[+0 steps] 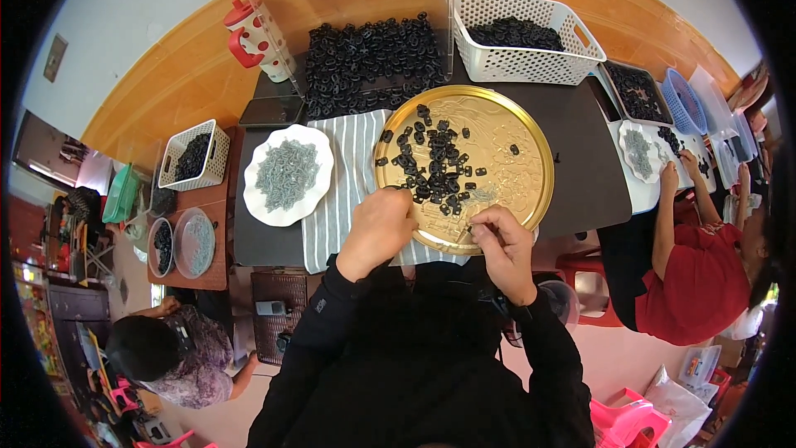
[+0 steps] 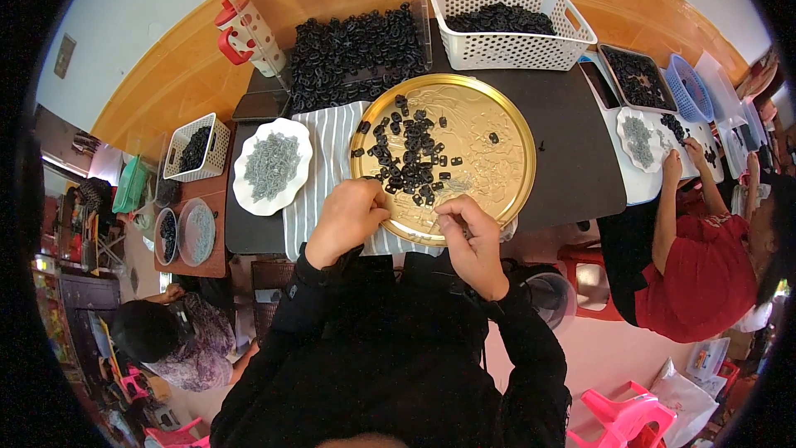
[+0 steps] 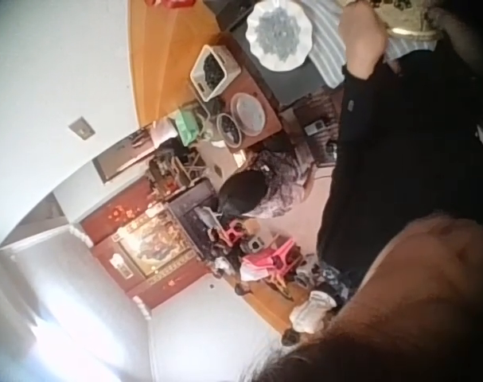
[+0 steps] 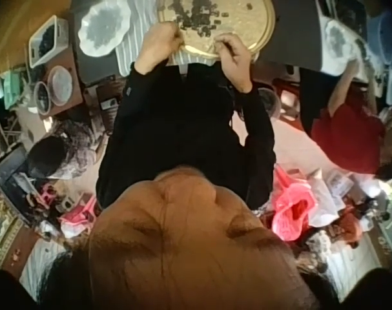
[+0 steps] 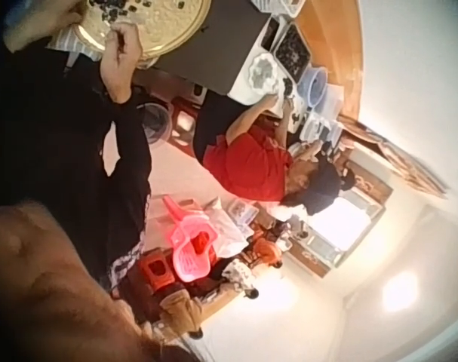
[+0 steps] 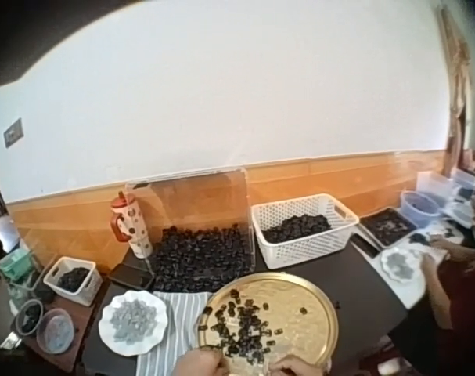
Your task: The person sorts and inspects small black rubber parts on a gold tray by hand.
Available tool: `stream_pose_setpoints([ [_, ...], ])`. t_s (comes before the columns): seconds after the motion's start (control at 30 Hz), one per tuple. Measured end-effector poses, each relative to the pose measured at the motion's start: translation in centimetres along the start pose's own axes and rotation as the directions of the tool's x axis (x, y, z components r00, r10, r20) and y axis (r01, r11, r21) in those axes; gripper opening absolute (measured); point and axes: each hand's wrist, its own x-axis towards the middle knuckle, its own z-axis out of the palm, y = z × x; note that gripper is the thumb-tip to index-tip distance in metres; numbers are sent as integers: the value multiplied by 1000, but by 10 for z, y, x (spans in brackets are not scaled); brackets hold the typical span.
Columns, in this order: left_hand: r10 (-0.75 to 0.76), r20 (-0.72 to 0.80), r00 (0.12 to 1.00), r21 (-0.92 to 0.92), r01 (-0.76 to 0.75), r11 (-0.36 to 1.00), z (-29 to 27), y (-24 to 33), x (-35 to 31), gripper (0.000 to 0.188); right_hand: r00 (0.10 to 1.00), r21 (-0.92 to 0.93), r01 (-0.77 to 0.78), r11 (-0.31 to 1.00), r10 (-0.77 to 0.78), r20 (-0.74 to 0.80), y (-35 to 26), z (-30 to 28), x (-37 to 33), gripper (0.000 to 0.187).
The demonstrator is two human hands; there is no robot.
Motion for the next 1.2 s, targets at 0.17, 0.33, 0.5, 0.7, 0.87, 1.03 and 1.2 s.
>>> stream_pose_setpoints([
  [0.17, 96, -12, 995, -125, -97, 987, 6, -4, 1, 9, 1000, 18, -13, 1000, 14, -20, 3, 1, 0, 11],
  [0.33, 40, -224, 974, -526, -155, 836, 10, -2, -11, 8, 998, 39, 55, 998, -55, -7, -1, 6, 2, 11],
  [0.5, -175, 135, 975, -989, 143, 32, 9, -1, -34, 12, 993, -12, 116, 993, -116, 23, -6, 34, -1, 12],
  [0.7, -165, 153, 974, -969, 116, -216, 14, 0, -51, 13, 968, -150, 242, 959, -249, -35, -15, 72, -4, 14],
  [0.87, -253, 97, 963, -969, 32, -247, 14, -2, -58, 13, 952, -186, 289, 939, -303, -50, -16, 88, -6, 13],
  [1.03, -220, 109, 969, -966, 50, -255, 21, -10, -61, 13, 938, -212, 316, 925, -338, -78, -16, 97, -5, 16],
  [1.2, -202, 73, 977, -951, 7, -308, 21, -12, -62, 15, 924, -246, 350, 904, -376, -66, -15, 101, -4, 16],
])
